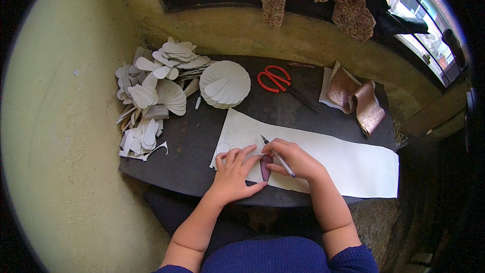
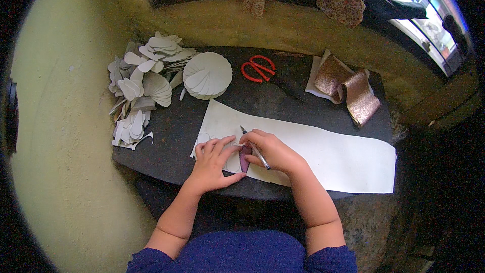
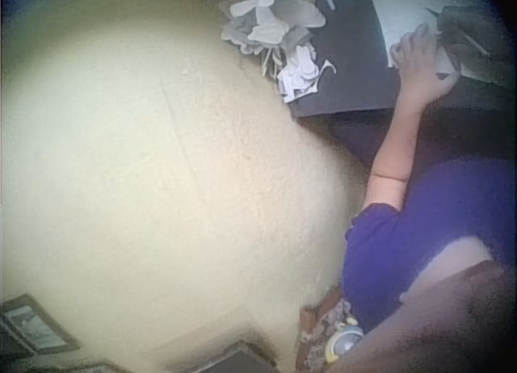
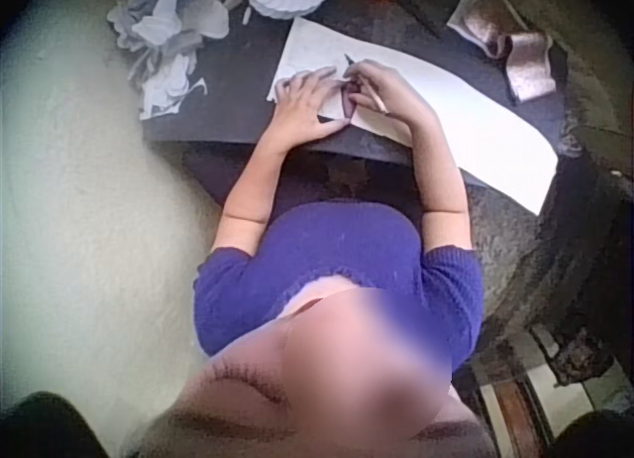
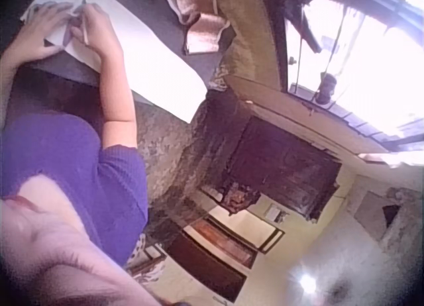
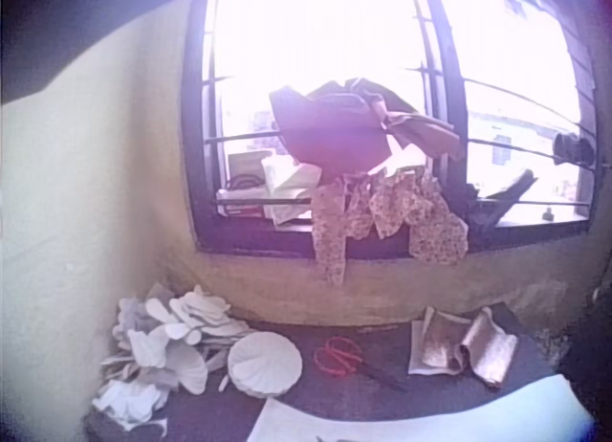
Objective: The person uses a pen to trace the outline of a purple template onto a white sheet of paper. They repeatedly reposition the template to create a series of identical shapes on the paper.
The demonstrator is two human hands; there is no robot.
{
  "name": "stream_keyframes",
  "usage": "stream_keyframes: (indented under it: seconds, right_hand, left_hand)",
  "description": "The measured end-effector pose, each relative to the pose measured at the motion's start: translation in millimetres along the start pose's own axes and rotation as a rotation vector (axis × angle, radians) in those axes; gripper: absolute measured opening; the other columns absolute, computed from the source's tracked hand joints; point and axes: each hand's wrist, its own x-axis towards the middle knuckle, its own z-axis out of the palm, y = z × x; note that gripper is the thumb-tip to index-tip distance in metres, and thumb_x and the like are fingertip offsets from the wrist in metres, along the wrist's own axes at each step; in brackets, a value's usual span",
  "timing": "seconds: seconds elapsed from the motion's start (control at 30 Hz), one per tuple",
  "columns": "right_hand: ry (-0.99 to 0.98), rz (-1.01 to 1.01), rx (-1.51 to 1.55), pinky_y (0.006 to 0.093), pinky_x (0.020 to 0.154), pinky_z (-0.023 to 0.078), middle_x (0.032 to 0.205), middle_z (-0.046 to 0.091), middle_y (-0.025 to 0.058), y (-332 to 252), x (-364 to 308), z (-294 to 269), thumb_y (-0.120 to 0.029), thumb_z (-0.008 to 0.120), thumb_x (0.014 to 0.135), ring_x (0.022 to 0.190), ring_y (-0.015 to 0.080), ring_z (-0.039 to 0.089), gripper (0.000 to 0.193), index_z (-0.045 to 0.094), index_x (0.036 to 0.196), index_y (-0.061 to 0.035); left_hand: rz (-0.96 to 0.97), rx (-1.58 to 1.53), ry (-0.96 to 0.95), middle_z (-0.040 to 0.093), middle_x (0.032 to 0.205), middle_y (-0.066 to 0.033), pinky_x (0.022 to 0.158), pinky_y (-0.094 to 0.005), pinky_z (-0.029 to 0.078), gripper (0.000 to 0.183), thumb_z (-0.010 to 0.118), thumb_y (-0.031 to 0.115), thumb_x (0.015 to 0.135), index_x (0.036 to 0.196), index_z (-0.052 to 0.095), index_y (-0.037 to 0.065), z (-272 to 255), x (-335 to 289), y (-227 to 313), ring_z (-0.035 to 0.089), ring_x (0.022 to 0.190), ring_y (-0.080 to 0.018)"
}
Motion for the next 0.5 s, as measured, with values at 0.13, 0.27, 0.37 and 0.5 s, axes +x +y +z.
stream_keyframes:
  seconds: [0.13,0.27,0.37,0.5]
  right_hand:
    - [0.0,0.0,-0.001,0.038,0.082,0.052,0.101,0.063,0.015,0.6,-0.3,-0.1,-0.008,0.077,0.076,0.092,0.0313,0.065,0.039,0.059,0.11,-0.004]
    - [-0.007,0.011,-0.002,0.0381,0.082,0.052,0.1,0.063,0.0151,-1.1,0.3,-1.3,-0.009,0.077,0.076,0.092,0.0318,0.065,0.039,0.059,0.111,-0.0042]
    - [-0.007,0.017,0.0,0.0381,0.082,0.052,0.1,0.063,0.0151,-0.9,0.1,-1.1,-0.009,0.077,0.077,0.092,0.0319,0.065,0.039,0.059,0.111,-0.0042]
    - [-0.006,0.016,0.003,0.0381,0.082,0.052,0.1,0.063,0.015,-1.0,0.6,-1.0,-0.009,0.078,0.076,0.092,0.0316,0.065,0.04,0.059,0.111,-0.004]
  left_hand:
    - [-0.001,-0.003,0.001,0.044,0.143,-0.0034,0.101,-0.0485,0.026,0.067,0.072,0.056,0.072,0.126,0.058,0.019,-0.5,0.2,0.9,0.039,0.126,-0.0271]
    - [0.006,-0.002,-0.001,0.044,0.143,-0.003,0.101,-0.0485,0.026,0.06,0.073,0.055,0.072,0.122,0.062,0.023,0.3,-0.1,-0.2,0.039,0.126,-0.0276]
    - [0.012,0.0,0.004,0.044,0.143,-0.0027,0.1,-0.0486,0.026,0.055,0.073,0.055,0.073,0.117,0.065,0.024,1.0,-0.6,-0.6,0.039,0.127,-0.0276]
    - [0.01,-0.006,0.0,0.044,0.143,-0.0029,0.101,-0.049,0.027,0.053,0.073,0.055,0.073,0.115,0.066,0.025,0.4,-0.7,-0.5,0.039,0.127,-0.028]
